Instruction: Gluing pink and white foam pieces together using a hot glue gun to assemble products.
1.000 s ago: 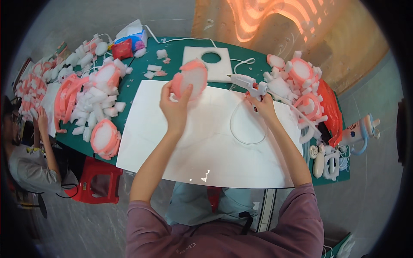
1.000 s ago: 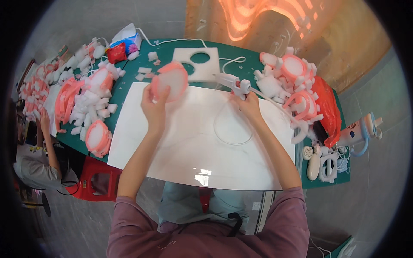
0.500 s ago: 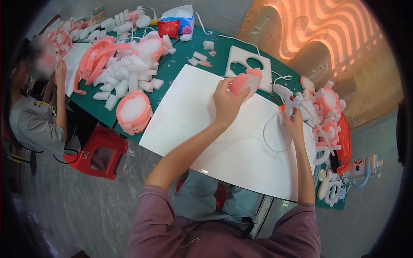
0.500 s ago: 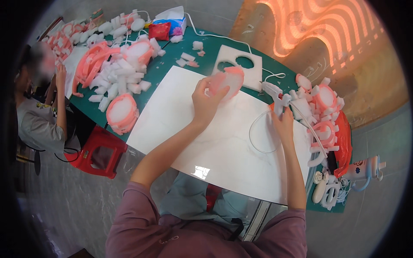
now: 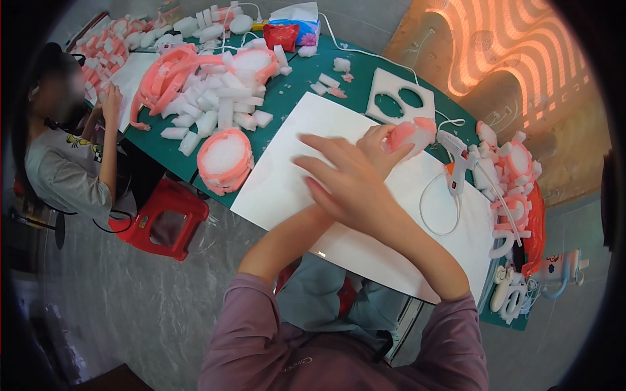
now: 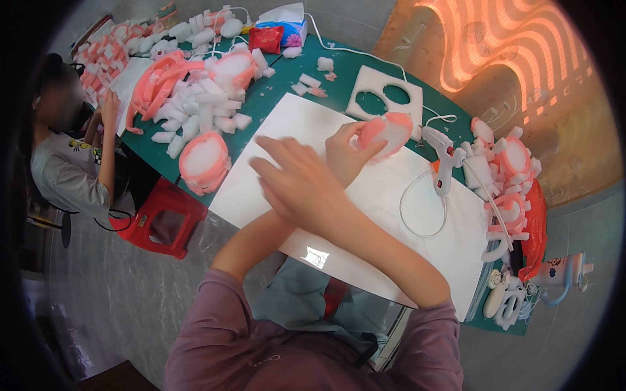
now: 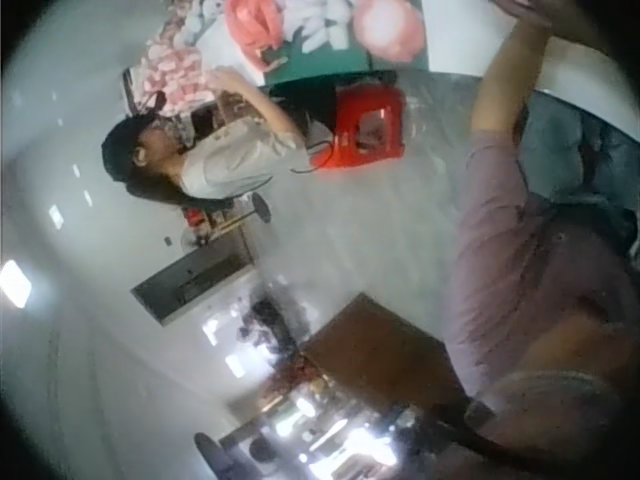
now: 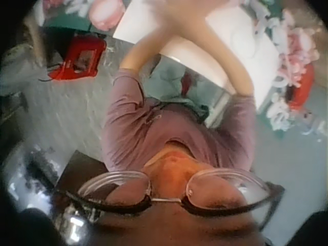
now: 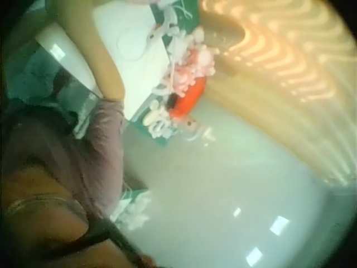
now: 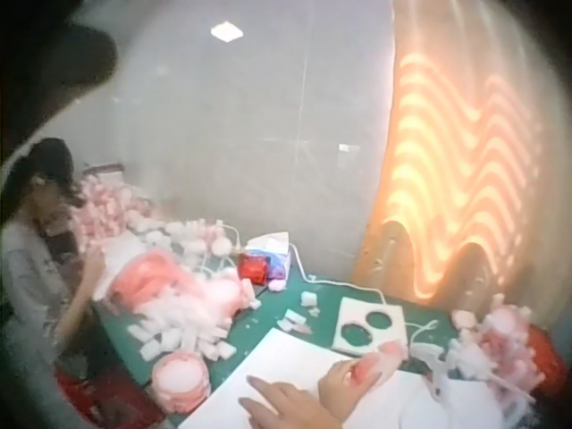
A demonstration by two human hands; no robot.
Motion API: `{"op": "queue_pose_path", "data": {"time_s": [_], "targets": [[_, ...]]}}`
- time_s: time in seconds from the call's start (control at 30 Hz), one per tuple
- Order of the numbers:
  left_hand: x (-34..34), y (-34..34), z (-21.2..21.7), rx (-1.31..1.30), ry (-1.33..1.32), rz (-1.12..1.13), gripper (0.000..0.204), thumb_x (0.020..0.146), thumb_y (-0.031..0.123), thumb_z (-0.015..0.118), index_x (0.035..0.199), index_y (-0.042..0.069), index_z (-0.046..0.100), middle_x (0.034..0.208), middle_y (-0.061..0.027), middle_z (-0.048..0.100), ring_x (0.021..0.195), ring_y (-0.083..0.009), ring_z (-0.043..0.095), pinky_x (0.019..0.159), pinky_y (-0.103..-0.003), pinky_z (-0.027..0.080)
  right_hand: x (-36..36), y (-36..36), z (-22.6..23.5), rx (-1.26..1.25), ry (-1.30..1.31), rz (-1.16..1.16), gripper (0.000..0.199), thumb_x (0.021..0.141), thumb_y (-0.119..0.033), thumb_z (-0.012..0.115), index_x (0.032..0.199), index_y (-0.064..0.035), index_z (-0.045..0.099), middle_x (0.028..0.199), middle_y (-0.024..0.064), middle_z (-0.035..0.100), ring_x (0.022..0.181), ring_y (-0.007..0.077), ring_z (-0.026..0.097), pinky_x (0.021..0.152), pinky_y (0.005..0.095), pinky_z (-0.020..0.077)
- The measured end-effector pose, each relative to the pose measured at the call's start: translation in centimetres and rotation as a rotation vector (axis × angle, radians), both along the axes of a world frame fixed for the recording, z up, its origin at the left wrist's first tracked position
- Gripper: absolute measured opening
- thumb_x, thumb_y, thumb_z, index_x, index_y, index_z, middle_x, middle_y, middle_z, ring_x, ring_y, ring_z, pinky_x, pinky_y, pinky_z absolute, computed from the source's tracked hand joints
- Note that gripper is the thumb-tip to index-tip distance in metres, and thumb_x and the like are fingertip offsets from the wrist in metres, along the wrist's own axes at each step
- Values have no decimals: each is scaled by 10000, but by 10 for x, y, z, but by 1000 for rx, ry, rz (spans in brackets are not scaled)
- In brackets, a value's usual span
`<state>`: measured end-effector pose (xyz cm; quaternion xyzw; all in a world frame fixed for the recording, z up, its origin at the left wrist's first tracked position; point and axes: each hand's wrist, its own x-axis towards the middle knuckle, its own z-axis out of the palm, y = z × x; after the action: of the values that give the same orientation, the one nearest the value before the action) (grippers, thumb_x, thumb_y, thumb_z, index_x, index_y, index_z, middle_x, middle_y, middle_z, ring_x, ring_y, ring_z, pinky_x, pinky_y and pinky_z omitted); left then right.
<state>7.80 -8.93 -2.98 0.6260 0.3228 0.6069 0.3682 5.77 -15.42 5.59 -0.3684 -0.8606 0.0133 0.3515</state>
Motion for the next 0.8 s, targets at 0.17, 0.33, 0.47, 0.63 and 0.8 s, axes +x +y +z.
{"op": "queue_pose_path", "data": {"time_s": [0.17, 0.33, 0.47, 0.63, 0.8], "targets": [[-8, 2, 6, 22, -85, -90, 362, 670, 163, 755, 953, 3, 596, 880, -144, 626, 765, -218, 615, 679, -287, 476, -55, 86, -37, 37, -87, -29, 287, 729, -40, 564, 1015, -54, 577, 1294, 134, 397, 1109, 309, 419, 795, 415, 396], [-1, 1, 5, 171, 18, 12, 377, 662, 169, 757, 964, 16, 591, 846, -160, 630, 766, -283, 620, 713, -343, 494, -76, 129, -46, 116, -131, -150, 318, 743, -49, 539, 1060, -66, 567, 1318, 135, 368, 1178, 320, 365, 809, 492, 362], [3, -1, -2, 320, 66, 1, 385, 648, 166, 763, 944, -4, 586, 865, -167, 628, 781, -299, 612, 855, -411, 453, -92, 146, -52, 58, -209, -166, 322, 757, -54, 520, 1071, -97, 581, 1314, 129, 380, 1202, 309, 352, 833, 521, 341], [10, -3, -2, 363, 28, -54, 401, 632, 158, 771, 937, -17, 579, 860, -166, 626, 799, -293, 605, 940, -434, 396, -88, 153, -38, 34, 197, -50, 274, 687, -42, 566, 957, -62, 615, 1214, 110, 491, 1110, 293, 455, 789, 471, 378], [4, -1, 1, 322, 105, -7, 376, 656, 182, 754, 930, -6, 579, 870, -131, 626, 843, -295, 585, 952, -411, 389, -53, 106, 27, -421, 856, 106, 270, 756, -130, 659, 984, -47, 542, 918, 43, 603, 811, 102, 540, 733, 228, 428]]}}
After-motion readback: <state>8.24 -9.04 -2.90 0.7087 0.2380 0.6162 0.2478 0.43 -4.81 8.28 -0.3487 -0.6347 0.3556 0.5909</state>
